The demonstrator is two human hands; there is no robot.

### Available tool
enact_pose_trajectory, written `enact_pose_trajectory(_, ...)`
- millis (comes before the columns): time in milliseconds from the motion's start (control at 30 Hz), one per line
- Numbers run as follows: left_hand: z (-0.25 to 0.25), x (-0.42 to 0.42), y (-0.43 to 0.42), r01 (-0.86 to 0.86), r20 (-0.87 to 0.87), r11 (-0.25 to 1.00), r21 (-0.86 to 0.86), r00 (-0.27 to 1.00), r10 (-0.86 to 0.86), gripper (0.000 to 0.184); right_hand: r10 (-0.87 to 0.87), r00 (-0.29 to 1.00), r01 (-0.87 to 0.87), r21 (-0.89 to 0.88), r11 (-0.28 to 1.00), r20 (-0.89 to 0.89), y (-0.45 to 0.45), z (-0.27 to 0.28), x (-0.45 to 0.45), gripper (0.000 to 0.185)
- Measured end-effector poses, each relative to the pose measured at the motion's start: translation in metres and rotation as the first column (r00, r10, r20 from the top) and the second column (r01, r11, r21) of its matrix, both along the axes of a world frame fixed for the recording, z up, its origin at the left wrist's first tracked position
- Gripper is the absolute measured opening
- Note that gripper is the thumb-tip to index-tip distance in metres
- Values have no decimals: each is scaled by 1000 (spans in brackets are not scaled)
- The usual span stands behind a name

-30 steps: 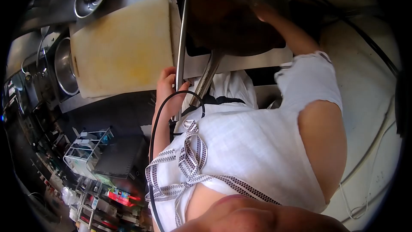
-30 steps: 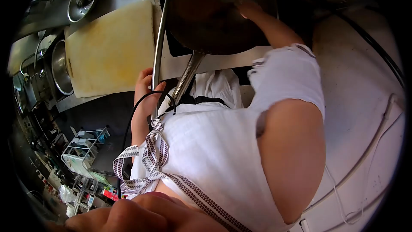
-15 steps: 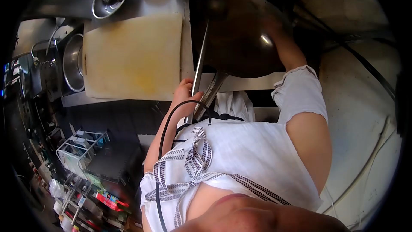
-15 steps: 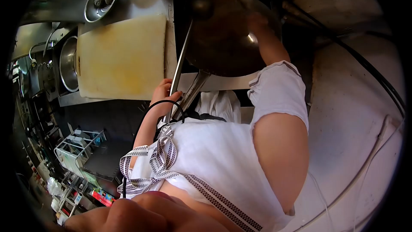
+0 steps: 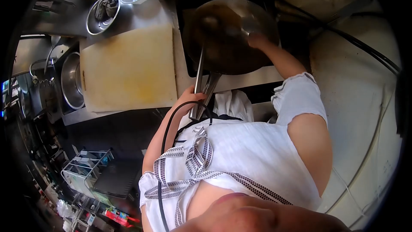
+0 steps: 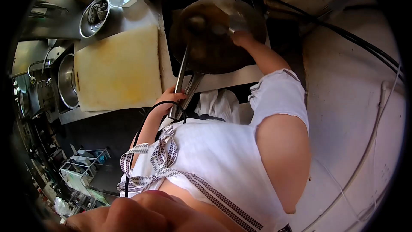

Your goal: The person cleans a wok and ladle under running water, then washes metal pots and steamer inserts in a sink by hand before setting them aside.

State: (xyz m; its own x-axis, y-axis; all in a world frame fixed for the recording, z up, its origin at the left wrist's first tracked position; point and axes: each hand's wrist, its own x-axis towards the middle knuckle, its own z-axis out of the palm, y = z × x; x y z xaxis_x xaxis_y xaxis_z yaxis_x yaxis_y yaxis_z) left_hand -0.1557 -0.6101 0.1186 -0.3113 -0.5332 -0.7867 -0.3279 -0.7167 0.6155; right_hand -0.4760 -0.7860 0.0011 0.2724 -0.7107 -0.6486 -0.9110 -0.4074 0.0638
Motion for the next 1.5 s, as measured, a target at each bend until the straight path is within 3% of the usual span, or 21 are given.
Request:
enact_pose_trajectory(67, -14, 3, 4, -197, -196, 961, 193, 952, 235, 42, -279, 956, 277, -29, 960, -96, -23, 3, -3, 25)
enact_pose_trajectory(200, 4, -4, 1, -232, -356, 901, 367, 860, 366, 52, -210, 975, 219, -160, 963, 72, -21, 12, -17, 26)
enact_pose_trajectory(233, 1, -5, 0, -237, -319, 873, 426, 864, 390, 55, -372, 921, 377, -22, 926, 119, -11, 30, -10, 32)
enact_pose_trajectory(267, -2, -5, -1, -245, -280, 842, 480, 867, 411, 58, -527, 838, 514, 120, 850, 144, 3, 45, -1, 39)
enact_pose_trajectory(333, -9, -7, -2, -240, -258, 818, 523, 870, 420, 51, -814, 441, 746, 350, 566, 377, 44, 68, 18, 44)
enact_pose_trajectory(433, -5, -21, -6, -110, -118, 918, 380, 979, 166, 25, -886, 207, 684, 587, 434, 414, 94, 85, 50, 48)
enact_pose_trajectory(533, 7, -23, -12, -89, -28, 945, 314, 994, 103, 19, -941, -51, 583, 775, 244, 335, 139, 83, 81, 47)
enact_pose_trajectory(600, 10, -23, -16, -57, -24, 949, 309, 997, 68, 13, -947, -84, 571, 794, 209, 310, 162, 78, 100, 48)
enact_pose_trajectory(667, 21, -24, -20, 53, -36, 972, 229, 998, -45, 13, -964, -247, 292, 956, 22, 98, 177, 72, 120, 49)
enact_pose_trajectory(700, 24, -25, -19, 86, -37, 975, 204, 996, -81, 16, -962, -254, 287, 958, 21, 98, 181, 65, 133, 49)
enact_pose_trajectory(767, 22, -23, -18, 63, -65, 968, 241, 997, -49, 15, -809, -585, -50, 998, -39, -61, 187, 55, 155, 48)
enact_pose_trajectory(800, 22, -22, -19, 35, -97, 959, 280, 995, -8, 14, -806, -589, -56, 998, -34, -60, 188, 61, 159, 48)
enact_pose_trajectory(867, 24, -20, -21, 16, -124, 951, 308, 992, 23, 13, -641, -756, -211, 976, 54, -128, 190, 80, 166, 43)
enact_pose_trajectory(933, 37, -20, -24, 9, -155, 941, 338, 987, 46, 12, -621, -779, -197, 974, 115, -85, 191, 81, 170, 42)
enact_pose_trajectory(1033, 59, -17, -30, -150, -183, 888, 434, 951, 250, 18, -628, -777, -180, 968, 176, -30, 193, 91, 172, 38)
enact_pose_trajectory(1200, 83, -8, -20, -127, -347, 888, 442, 889, 300, 30, -594, -804, -136, 974, 182, -1, 203, 112, 180, 35)
enact_pose_trajectory(1267, 85, -3, -14, -103, -490, 842, 529, 774, 402, 37, -553, -832, -67, 982, 177, 43, 209, 118, 184, 35)
enact_pose_trajectory(1300, 91, -3, -11, -90, -506, 863, 498, 778, 372, 46, -543, -838, -69, 980, 184, 43, 211, 122, 185, 35)
enact_pose_trajectory(1333, 90, -1, -8, -83, -504, 865, 494, 784, 363, 46, -541, -834, -7, 977, 214, 113, 214, 126, 185, 34)
enact_pose_trajectory(1400, 85, 5, -4, -9, -612, 824, 567, 664, 429, 51, -531, -828, 52, 968, 244, 178, 218, 134, 185, 32)
enact_pose_trajectory(1500, 87, 3, 1, -11, -641, 837, 547, 638, 427, 58, -527, -789, 170, 937, 305, 315, 218, 145, 184, 32)
